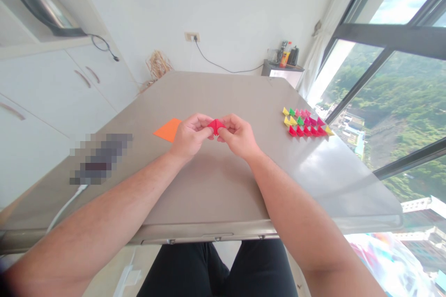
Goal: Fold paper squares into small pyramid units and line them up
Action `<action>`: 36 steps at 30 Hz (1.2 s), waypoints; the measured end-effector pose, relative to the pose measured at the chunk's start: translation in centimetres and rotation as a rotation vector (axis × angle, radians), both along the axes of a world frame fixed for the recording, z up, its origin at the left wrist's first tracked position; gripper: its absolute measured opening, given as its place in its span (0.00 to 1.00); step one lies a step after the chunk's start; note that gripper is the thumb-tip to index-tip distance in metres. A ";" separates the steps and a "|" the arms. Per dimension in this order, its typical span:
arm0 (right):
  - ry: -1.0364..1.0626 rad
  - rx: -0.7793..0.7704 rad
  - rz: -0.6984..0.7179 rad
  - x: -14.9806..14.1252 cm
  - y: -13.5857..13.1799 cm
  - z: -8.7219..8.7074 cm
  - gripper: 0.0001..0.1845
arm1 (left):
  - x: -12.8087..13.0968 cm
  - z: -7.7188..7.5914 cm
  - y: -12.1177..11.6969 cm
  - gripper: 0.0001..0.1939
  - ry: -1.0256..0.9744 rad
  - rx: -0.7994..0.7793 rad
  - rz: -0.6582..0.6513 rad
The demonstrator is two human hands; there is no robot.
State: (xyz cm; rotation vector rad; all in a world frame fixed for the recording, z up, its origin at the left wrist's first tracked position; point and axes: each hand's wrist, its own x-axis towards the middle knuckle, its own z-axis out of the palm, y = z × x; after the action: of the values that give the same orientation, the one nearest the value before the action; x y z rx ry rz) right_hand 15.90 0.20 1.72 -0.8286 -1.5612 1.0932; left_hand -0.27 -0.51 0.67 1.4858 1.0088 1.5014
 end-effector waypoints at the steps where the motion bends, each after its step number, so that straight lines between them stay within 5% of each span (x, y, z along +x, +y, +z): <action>1: 0.012 -0.002 0.012 0.0 0.0 -0.1 0.07 | 0.0 0.0 0.0 0.07 -0.019 -0.010 0.014; 36: -0.041 0.069 -0.067 -0.1 -0.1 -0.6 0.10 | 0.7 0.2 -0.6 0.08 -0.103 -0.018 0.063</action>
State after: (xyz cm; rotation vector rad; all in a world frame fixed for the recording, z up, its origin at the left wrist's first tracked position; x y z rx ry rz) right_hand 15.83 0.14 1.10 -0.8551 -1.5850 0.9738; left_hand 0.44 -1.08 0.86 1.3611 1.0136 1.5917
